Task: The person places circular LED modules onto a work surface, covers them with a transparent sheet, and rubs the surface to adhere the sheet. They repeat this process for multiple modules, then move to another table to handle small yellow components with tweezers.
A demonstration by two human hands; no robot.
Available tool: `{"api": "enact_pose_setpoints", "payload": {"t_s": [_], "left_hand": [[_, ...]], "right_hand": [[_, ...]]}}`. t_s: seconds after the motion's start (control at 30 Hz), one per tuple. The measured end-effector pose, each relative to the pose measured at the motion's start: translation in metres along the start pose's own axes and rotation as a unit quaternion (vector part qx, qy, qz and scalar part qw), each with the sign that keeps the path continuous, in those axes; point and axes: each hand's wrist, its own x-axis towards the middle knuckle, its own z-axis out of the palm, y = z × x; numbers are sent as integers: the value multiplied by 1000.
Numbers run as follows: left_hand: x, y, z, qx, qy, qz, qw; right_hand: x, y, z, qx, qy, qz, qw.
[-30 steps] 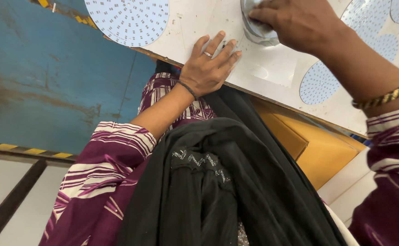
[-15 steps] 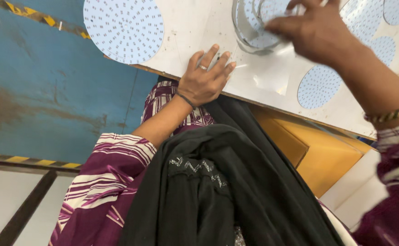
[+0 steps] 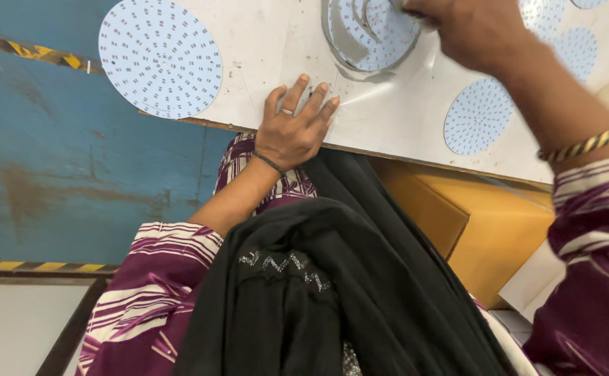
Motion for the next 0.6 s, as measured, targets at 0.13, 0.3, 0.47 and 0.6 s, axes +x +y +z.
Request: {"api": "enact_pose_setpoints", "payload": {"t_s": [0.13, 0.3, 0.47, 0.6], "left_hand": [[0, 1, 1, 2, -3, -1, 1000], [-1, 1, 3, 3, -5, -1, 1000], [-4, 1, 5, 2, -3, 1, 1000], [-1, 0, 3, 5, -14, 1, 1000]], "right_hand": [[-23, -47, 16, -62, 114, 50, 990], [-31, -96, 39, -5, 101, 167, 981], [-38, -141, 45, -8, 101, 169, 980], [-25, -85, 37, -70, 70, 163, 982]]}}
